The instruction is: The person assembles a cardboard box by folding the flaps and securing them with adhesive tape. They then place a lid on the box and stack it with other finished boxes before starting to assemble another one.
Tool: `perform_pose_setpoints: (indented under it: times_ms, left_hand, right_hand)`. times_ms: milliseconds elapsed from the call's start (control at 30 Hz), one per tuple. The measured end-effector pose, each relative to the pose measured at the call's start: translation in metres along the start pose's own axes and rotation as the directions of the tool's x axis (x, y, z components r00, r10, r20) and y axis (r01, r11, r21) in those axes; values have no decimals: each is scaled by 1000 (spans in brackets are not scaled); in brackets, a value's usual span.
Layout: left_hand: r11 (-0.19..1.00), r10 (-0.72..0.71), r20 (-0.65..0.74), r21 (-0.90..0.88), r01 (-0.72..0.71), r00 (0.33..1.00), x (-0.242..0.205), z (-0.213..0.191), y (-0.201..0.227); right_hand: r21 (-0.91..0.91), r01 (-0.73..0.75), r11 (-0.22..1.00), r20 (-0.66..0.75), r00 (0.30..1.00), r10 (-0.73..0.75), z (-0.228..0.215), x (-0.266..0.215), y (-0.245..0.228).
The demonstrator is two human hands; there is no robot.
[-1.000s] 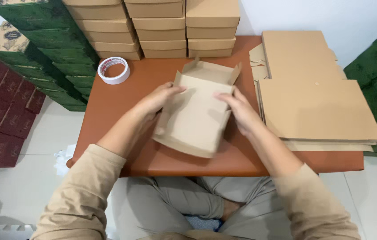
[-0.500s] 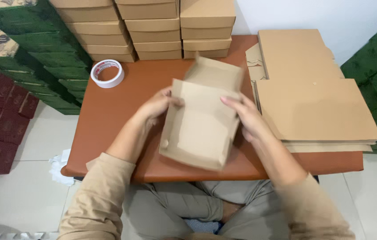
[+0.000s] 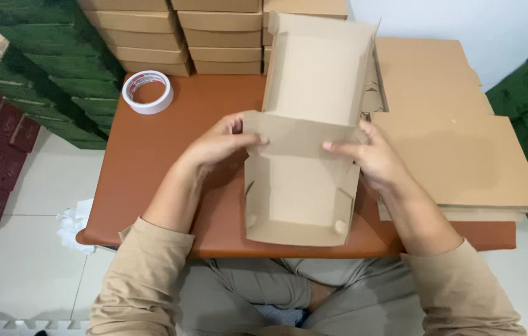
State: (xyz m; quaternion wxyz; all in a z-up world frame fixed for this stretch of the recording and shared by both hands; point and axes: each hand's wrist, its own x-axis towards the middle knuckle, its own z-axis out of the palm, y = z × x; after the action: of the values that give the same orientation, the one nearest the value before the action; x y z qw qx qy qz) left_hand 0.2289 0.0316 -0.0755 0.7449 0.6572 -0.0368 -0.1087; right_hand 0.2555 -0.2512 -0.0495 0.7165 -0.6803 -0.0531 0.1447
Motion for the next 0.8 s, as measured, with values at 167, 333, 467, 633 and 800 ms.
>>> perform_pose_setpoints:
  times_ms: [167, 333, 467, 633, 800]
  left_hand:
    - [987, -65, 249, 162, 24, 966, -35, 3, 36]
    - [988, -110, 260, 135, 77, 959, -22, 6, 18]
    - [989, -132, -67, 62, 136, 989, -1, 6, -10]
    - [992, -112, -164, 37, 120, 980, -6, 18, 8]
    - [997, -73, -189, -30, 69, 979, 1, 8, -14]
  right_hand:
    - [78, 25, 997, -14, 1000, -24, 5, 20, -3]
    - [135, -49, 990, -60, 997, 57, -13, 29, 19]
    - [162, -110, 981, -8, 994, 113, 1, 23, 8]
    - [232, -157, 960, 48, 987, 150, -30, 22, 28]
    - [-2, 82, 997, 192, 978, -80, -2, -11, -26]
